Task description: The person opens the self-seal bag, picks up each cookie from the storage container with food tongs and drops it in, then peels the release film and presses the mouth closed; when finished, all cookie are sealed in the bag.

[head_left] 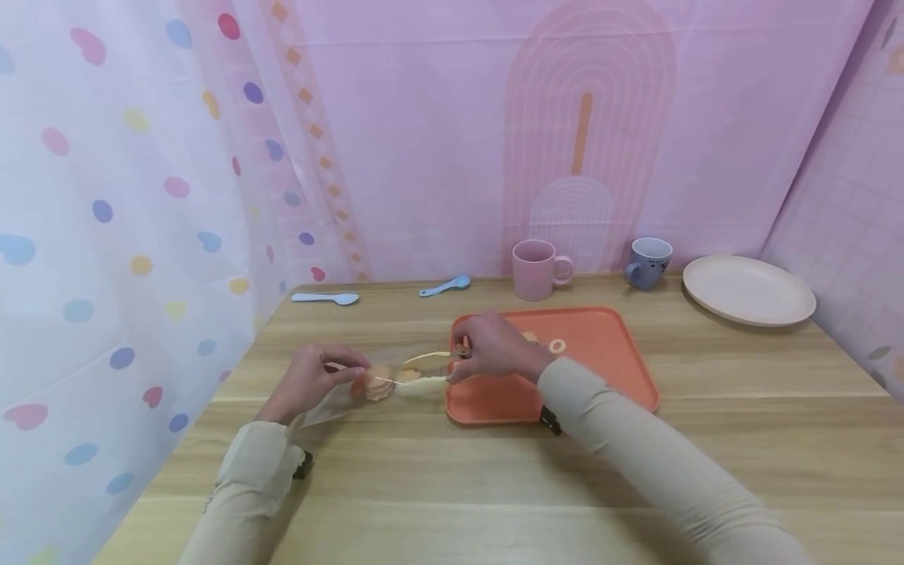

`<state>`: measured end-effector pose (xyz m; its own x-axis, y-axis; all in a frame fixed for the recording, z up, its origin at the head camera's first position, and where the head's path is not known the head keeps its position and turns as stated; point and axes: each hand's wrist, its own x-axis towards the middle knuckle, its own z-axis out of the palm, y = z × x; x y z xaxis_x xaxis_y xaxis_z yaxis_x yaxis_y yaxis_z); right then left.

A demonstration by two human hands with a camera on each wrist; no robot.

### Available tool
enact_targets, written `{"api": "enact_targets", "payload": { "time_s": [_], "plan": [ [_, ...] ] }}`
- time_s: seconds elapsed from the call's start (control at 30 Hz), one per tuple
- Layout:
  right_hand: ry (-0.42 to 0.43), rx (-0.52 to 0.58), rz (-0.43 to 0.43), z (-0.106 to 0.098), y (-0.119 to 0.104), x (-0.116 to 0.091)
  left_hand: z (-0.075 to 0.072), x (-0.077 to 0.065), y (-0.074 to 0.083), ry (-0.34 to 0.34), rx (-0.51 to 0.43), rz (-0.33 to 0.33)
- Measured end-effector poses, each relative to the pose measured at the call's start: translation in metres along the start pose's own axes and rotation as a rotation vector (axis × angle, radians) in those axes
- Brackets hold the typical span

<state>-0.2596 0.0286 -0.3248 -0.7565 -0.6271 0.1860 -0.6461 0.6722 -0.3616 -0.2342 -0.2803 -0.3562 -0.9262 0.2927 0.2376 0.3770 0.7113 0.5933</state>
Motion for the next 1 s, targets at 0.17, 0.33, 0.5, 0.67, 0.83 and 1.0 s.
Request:
{"api": "enact_targets", "payload": {
  "time_s": [0.17, 0.33, 0.5, 0.67, 0.83, 1.0],
  "plan": [
    [0.023, 0.041, 0.012, 0.004, 0.001, -0.001, 0.002, 0.002, 0.001, 0.005, 0.004, 0.005],
    [0.018, 0.067, 0.028, 0.009, -0.001, 0.001, 0.003, 0.004, 0.002, 0.015, 0.006, 0.017],
    [-0.021, 0.051, 0.055, 0.011, -0.004, 0.001, 0.004, 0.007, 0.004, 0.007, 0.005, 0.014],
    [-0.028, 0.075, 0.063, 0.006, -0.002, -0.006, 0.003, 0.003, 0.001, 0.009, 0.008, 0.007],
    [-0.030, 0.111, 0.086, -0.009, 0.013, -0.022, 0.001, -0.001, -0.001, 0.014, 0.018, 0.006],
    [0.019, 0.100, 0.138, -0.025, 0.035, -0.048, -0.001, -0.002, -0.002, 0.007, 0.013, -0.001]
  ]
}}
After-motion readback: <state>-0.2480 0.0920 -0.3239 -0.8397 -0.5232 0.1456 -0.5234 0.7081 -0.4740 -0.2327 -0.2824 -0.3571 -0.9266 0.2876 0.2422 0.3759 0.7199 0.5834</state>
